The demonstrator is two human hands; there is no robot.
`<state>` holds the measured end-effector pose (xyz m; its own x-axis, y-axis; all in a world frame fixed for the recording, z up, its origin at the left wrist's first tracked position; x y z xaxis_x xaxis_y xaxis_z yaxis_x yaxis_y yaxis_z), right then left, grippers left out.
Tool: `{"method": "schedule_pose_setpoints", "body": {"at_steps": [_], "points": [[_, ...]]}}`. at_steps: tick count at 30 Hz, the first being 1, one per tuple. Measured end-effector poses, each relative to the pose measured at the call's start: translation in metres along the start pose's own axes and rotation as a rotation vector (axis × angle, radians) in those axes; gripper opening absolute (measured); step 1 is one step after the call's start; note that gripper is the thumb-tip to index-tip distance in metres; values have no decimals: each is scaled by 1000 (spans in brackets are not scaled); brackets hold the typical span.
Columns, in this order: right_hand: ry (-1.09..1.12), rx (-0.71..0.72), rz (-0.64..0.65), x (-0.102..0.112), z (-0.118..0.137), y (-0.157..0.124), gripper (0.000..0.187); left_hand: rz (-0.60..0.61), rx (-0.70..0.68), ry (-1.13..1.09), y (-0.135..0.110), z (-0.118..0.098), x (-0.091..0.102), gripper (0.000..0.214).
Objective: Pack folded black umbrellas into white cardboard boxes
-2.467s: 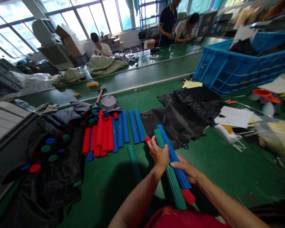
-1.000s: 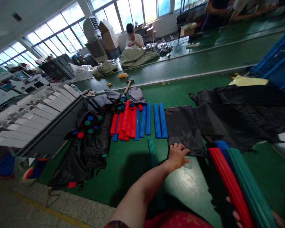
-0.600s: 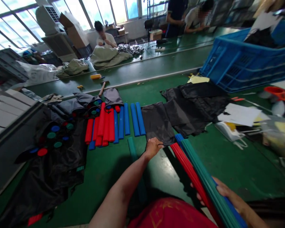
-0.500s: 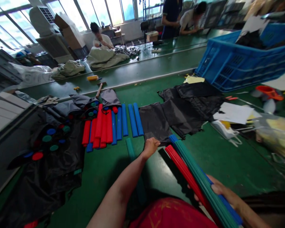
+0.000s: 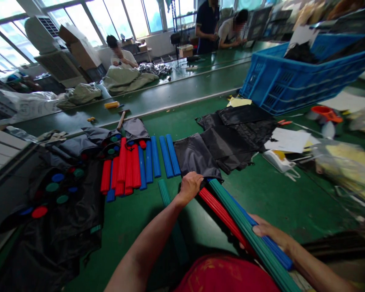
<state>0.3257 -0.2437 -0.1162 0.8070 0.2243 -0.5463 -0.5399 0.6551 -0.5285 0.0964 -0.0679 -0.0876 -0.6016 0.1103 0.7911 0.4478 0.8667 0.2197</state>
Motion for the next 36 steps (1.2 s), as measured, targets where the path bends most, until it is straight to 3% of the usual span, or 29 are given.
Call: {"method": "schedule_pose_setpoints", "body": {"at_steps": [4,9,15,19,23,31,36], "points": [[-27,0,-62,2,8,3,85,-51,-85,-1,-1,-22,-2,28],[-91,-5,-47,-8,14,11,92,-80,-173,4,9,-45,-10,27],[-37,28,-146,0,13,9,91,-81,-239,31,-7,-35,2,26],[22,64,-120,-3,12,17,83,-79,-258,39,-18,-38,-3,23],[49,92,-59,-17,18,31,76,-89,-261,47,-10,-52,-9,24],[-66,48,-69,-24,45,35,74,-146,-207,87,11,-57,3,27],[-96,26,-66,-31,45,38,75,-9,-412,88,7,-75,0,23]]}}
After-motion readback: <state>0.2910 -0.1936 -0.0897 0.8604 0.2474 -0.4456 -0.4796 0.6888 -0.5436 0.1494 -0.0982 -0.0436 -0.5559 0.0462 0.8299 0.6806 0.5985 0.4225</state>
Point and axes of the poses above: each hand's wrist, its own y-axis towards the middle knuckle, its own x-axis out of the back of the hand, z = x × y, the point moved 4 cm from there along y, towards the middle knuckle, and after that the axes turned 6 degrees about -y, right-handed, at the moved point
